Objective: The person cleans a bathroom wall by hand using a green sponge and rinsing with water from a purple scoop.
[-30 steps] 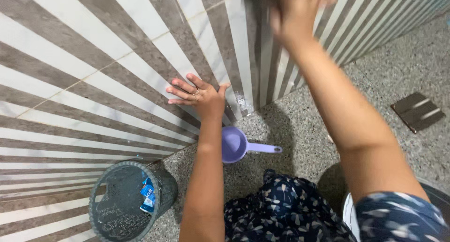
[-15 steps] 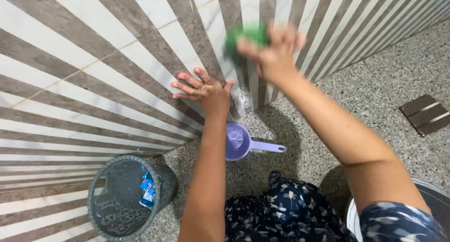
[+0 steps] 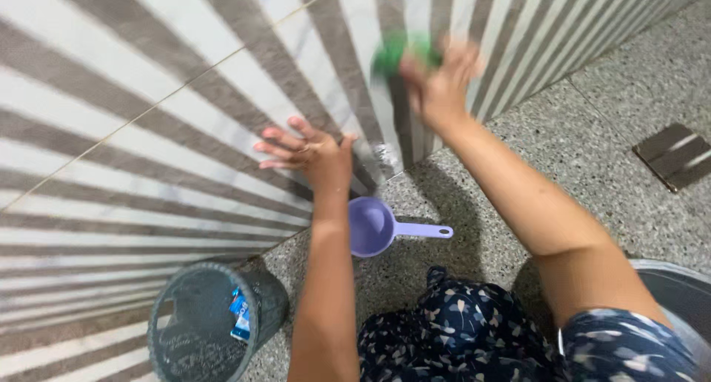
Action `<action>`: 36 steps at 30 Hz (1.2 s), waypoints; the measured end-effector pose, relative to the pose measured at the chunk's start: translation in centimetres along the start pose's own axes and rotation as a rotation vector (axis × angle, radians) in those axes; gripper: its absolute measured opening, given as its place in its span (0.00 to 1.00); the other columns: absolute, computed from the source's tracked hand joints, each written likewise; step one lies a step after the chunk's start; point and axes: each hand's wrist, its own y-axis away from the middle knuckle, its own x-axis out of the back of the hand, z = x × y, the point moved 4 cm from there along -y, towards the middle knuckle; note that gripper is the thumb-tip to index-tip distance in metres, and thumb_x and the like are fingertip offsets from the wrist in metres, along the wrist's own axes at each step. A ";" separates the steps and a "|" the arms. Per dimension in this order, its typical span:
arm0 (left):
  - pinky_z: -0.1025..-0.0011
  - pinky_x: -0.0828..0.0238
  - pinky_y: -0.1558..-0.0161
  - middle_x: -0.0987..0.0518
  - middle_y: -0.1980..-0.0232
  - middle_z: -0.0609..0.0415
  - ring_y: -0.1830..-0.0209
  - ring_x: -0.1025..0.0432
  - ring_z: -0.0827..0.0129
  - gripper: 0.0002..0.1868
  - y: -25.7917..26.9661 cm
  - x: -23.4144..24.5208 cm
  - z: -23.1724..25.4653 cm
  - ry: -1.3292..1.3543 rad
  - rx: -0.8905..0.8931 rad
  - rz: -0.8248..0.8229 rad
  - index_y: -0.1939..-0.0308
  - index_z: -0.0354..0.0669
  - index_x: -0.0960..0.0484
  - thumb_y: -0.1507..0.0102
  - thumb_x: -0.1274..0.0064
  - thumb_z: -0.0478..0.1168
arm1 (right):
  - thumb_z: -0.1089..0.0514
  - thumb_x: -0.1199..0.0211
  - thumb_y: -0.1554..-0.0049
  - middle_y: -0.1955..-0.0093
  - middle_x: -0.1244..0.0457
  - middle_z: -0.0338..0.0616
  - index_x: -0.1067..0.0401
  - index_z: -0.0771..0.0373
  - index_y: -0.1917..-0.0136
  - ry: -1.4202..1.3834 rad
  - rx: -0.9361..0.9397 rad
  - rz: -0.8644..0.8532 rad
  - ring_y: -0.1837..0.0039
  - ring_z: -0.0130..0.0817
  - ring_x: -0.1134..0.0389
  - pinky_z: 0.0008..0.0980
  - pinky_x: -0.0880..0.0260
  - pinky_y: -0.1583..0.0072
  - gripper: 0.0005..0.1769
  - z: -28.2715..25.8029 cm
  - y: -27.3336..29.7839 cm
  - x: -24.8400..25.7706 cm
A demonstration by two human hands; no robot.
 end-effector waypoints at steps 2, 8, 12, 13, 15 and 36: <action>0.13 0.90 0.39 0.87 0.27 0.15 0.29 0.90 0.11 0.87 -0.1 -0.1 -0.1 0.001 0.007 -0.037 0.23 0.29 0.86 0.49 0.28 0.70 | 0.48 0.39 0.27 0.20 0.56 0.58 0.44 0.45 0.21 -0.228 -0.265 0.284 0.19 0.58 0.59 0.66 0.58 0.25 0.26 3.7 -6.2 1.5; 0.13 0.90 0.41 0.89 0.31 0.13 0.31 0.92 0.14 0.90 -0.2 -0.1 0.5 0.032 0.070 -0.117 0.26 0.33 0.88 0.53 0.24 0.71 | 0.40 0.43 0.29 0.18 0.56 0.52 0.61 0.54 0.15 -0.193 -0.668 0.283 0.17 0.59 0.57 0.67 0.62 0.21 0.41 3.8 4.4 -3.4; 0.13 0.92 0.44 0.93 0.34 0.12 0.33 0.96 0.15 0.91 -0.4 -0.5 0.2 0.019 0.057 -0.149 0.27 0.31 0.91 0.49 0.23 0.70 | 0.41 0.47 0.27 0.11 0.75 0.58 0.81 0.60 0.14 -0.393 -0.904 0.216 0.14 0.62 0.67 0.64 0.68 0.18 0.51 6.4 12.4 -5.8; 0.13 0.91 0.43 0.93 0.33 0.12 0.33 0.96 0.15 0.91 -0.3 -0.7 0.3 0.014 0.064 -0.150 0.27 0.32 0.91 0.50 0.23 0.70 | 0.41 0.47 0.27 0.12 0.77 0.59 0.81 0.61 0.14 -0.488 -0.959 0.261 0.14 0.63 0.70 0.63 0.71 0.19 0.52 7.1 11.6 -5.6; 0.14 0.90 0.41 0.93 0.33 0.12 0.32 0.97 0.16 0.91 -0.1 -0.7 0.3 -0.004 0.079 -0.152 0.27 0.33 0.91 0.51 0.23 0.70 | 0.41 0.46 0.25 0.12 0.77 0.56 0.78 0.61 0.14 -0.545 -0.846 0.344 0.12 0.61 0.72 0.58 0.71 0.16 0.50 8.3 7.7 -4.0; 0.17 0.89 0.38 0.94 0.40 0.04 0.39 0.99 0.11 0.88 0.6 -2.1 0.1 0.067 0.184 -0.251 0.31 0.20 0.90 0.49 0.26 0.68 | 0.34 0.47 0.25 0.12 0.65 0.47 0.72 0.46 0.13 -0.378 -0.719 0.205 0.16 0.44 0.55 0.45 0.59 0.17 0.45 7.2 3.2 -3.7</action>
